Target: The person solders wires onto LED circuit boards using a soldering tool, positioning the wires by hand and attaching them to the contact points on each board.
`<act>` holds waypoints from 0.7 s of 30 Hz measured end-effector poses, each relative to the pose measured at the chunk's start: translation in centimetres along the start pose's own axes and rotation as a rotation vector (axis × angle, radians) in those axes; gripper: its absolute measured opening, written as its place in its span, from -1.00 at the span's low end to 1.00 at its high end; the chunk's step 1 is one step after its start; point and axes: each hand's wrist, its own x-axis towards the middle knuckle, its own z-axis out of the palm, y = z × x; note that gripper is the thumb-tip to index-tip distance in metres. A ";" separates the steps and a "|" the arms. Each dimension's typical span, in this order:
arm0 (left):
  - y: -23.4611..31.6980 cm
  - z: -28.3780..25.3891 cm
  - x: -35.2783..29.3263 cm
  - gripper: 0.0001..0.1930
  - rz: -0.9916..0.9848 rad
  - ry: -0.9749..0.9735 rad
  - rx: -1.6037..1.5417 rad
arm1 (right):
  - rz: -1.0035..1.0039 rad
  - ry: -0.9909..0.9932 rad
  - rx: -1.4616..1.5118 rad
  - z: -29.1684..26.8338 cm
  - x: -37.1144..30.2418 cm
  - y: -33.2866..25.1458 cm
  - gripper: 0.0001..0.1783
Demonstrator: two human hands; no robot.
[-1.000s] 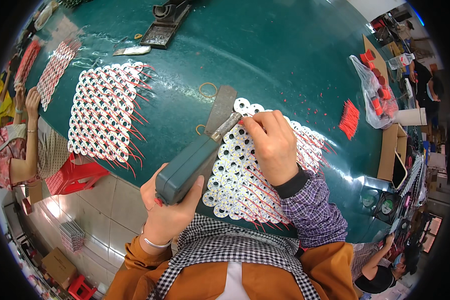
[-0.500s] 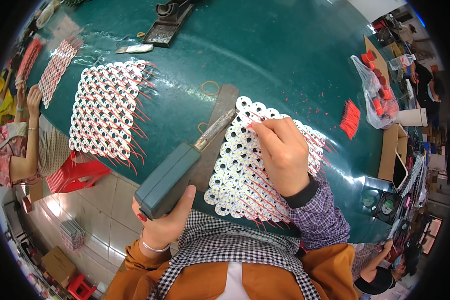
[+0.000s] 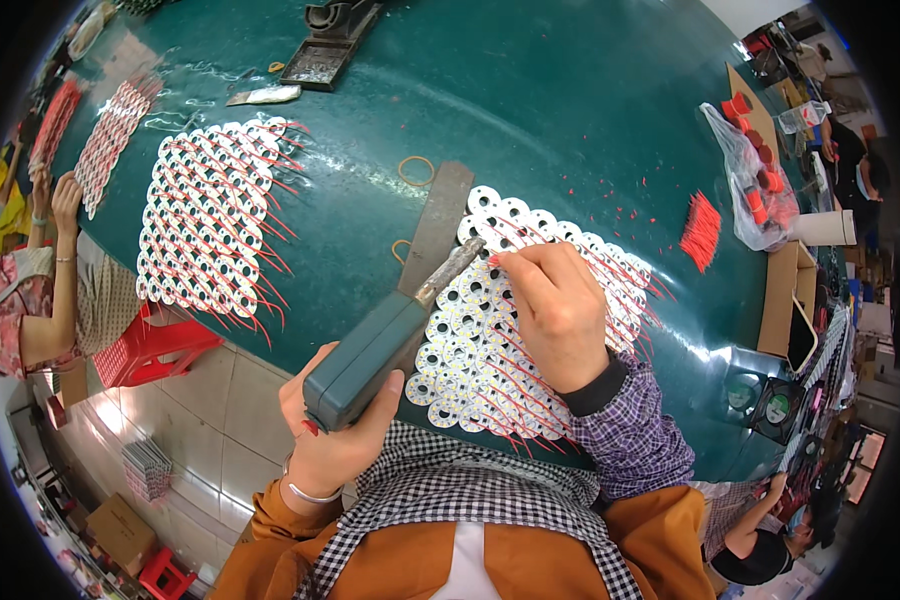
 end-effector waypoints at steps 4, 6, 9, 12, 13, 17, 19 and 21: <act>0.4 0.1 0.4 -0.78 0.036 -0.013 0.030 | -0.003 0.008 0.003 0.1 0.1 0.0 -0.74; 0.5 0.3 0.6 -0.78 0.037 -0.023 0.037 | -0.002 0.008 0.002 0.1 0.0 0.0 -0.74; 0.4 0.4 0.7 -0.80 0.060 -0.017 0.054 | 0.002 0.004 0.000 0.1 0.0 0.1 -0.74; 0.4 0.4 0.7 -0.82 0.061 -0.031 0.085 | 0.001 -0.002 0.000 0.0 0.1 0.0 -0.75; 0.5 0.4 0.7 -0.82 0.065 -0.025 0.085 | 0.015 -0.008 0.001 0.0 0.1 -0.1 -0.74; 0.6 0.3 0.7 -0.83 0.061 -0.022 0.087 | 0.024 -0.012 0.000 0.0 0.1 -0.1 -0.72; 0.4 0.1 0.3 -0.82 0.032 -0.023 0.084 | 0.025 -0.010 0.002 0.0 0.1 -0.1 -0.73; 0.2 -0.1 0.0 -0.81 0.004 -0.025 0.080 | 0.026 -0.006 0.003 0.1 0.1 -0.1 -0.73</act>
